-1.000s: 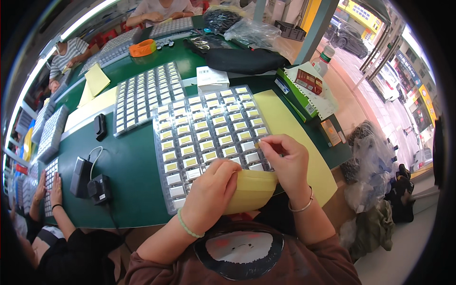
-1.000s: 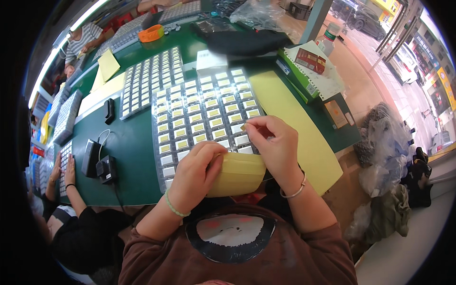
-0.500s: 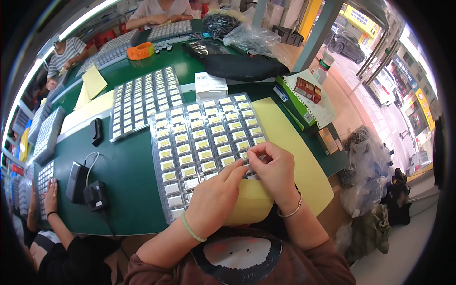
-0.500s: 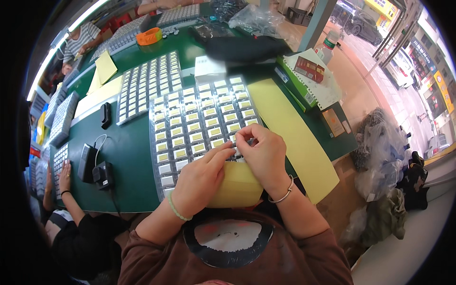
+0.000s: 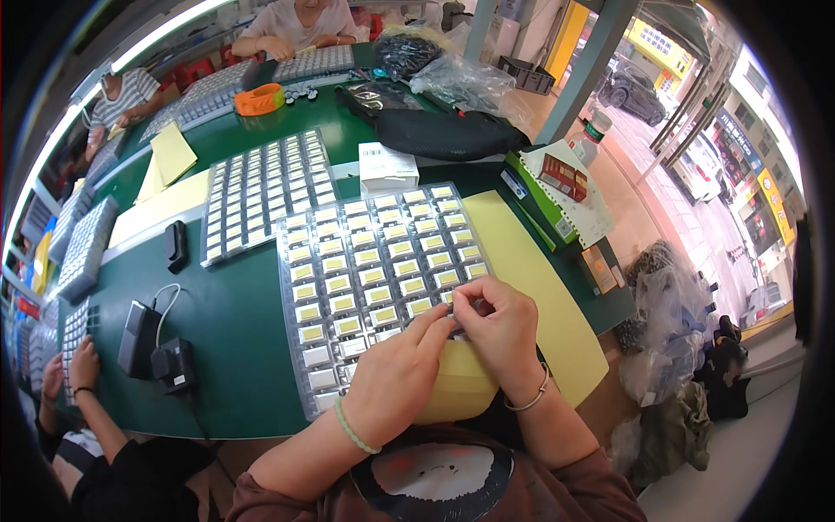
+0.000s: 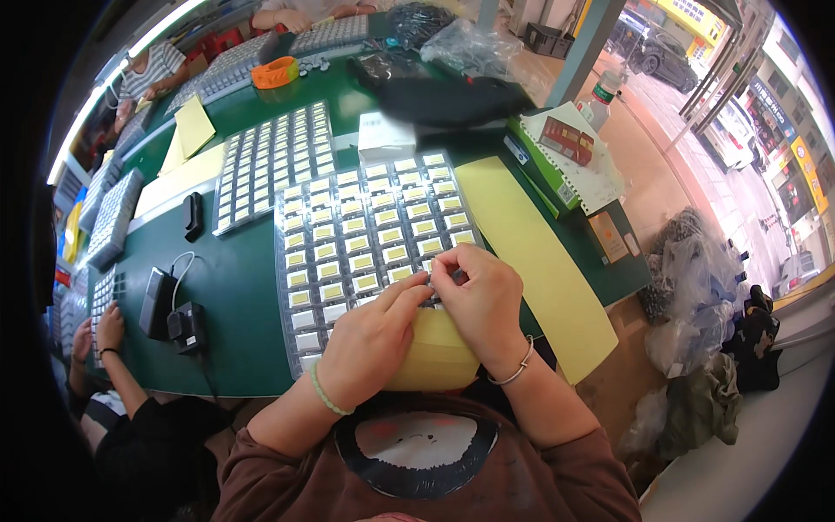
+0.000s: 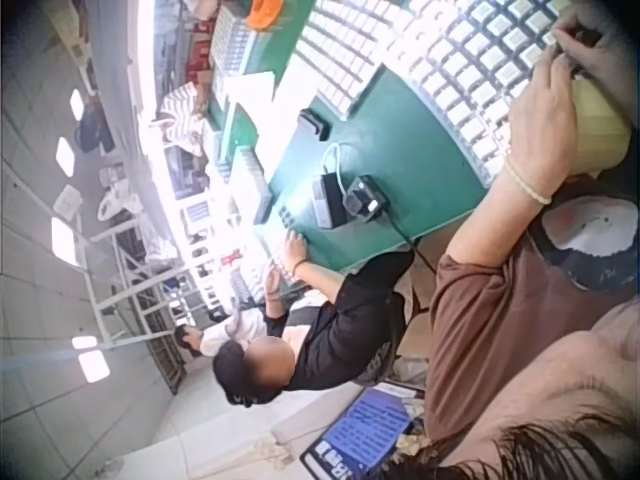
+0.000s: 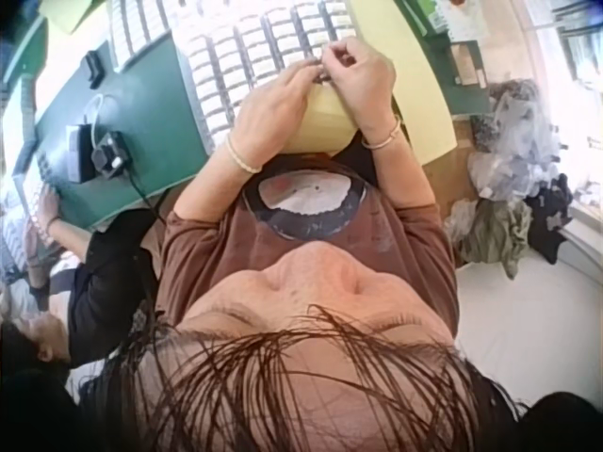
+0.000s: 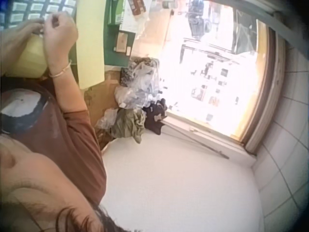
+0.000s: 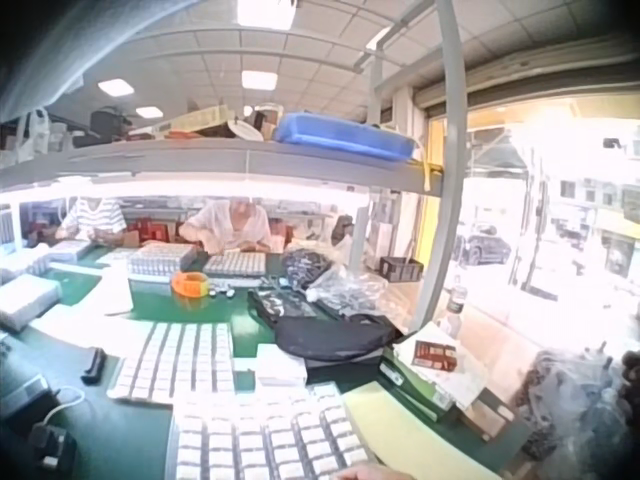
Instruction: The person sits at a green workbench and repeatedly places small white rectangular components into a yellow paper holder. They then transfer these components into a clear plastic tray with multiple compartments. The process is repetitive and involves handling small electronic parts by hand.
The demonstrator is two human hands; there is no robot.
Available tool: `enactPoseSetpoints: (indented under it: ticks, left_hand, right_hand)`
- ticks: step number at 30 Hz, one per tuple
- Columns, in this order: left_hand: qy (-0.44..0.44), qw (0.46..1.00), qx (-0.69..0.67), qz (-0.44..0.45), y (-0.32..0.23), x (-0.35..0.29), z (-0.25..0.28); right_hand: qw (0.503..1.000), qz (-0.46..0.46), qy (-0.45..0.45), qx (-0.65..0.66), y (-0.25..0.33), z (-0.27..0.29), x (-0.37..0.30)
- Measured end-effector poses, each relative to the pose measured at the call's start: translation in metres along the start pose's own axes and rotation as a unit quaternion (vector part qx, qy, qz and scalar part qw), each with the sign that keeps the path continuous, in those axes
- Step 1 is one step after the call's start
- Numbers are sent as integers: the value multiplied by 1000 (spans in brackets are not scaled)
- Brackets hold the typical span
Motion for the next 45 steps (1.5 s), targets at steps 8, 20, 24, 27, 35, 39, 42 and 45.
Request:
enactPoseSetpoints:
  ticks: [8, 20, 24, 27, 35, 39, 42, 45]
  left_hand:
    - [29, 999, 26, -11, 1, 2, -2]
    - [37, 999, 31, 0, -1, 3, -4]
    - [18, 999, 39, -10, -2, 2, -8]
    - [20, 997, 68, -36, 0, 2, -11]
    - [38, 996, 79, -17, -2, 3, -13]
    - [60, 997, 32, 41, -8, 6, -1]
    - [6, 996, -74, 47, -9, 5, 4]
    - [-46, 982, -179, 43, -7, 6, 4]
  right_hand:
    - [999, 30, 0, -22, 8, 5, 0]
    - [999, 16, 32, -18, 2, 9, 7]
    - [989, 142, 15, -36, -2, 8, 4]
    - [984, 173, 24, -42, 2, 12, 4]
    - [995, 70, 19, 68, -1, 16, 3]
    - [989, -22, 40, 141, 0, 26, 8]
    - [980, -58, 58, 182, -1, 31, 6]
    - [964, -88, 88, 233, -4, 30, 0]
Point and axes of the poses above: each hand's wrist, its own x-axis towards the middle knuckle, its own z-axis out of the back of the hand, y = z × x, the point moved 2 cm from there along x, towards the middle knuckle, and after that the axes turned 13 degrees about -y, right-handed, at the moved point
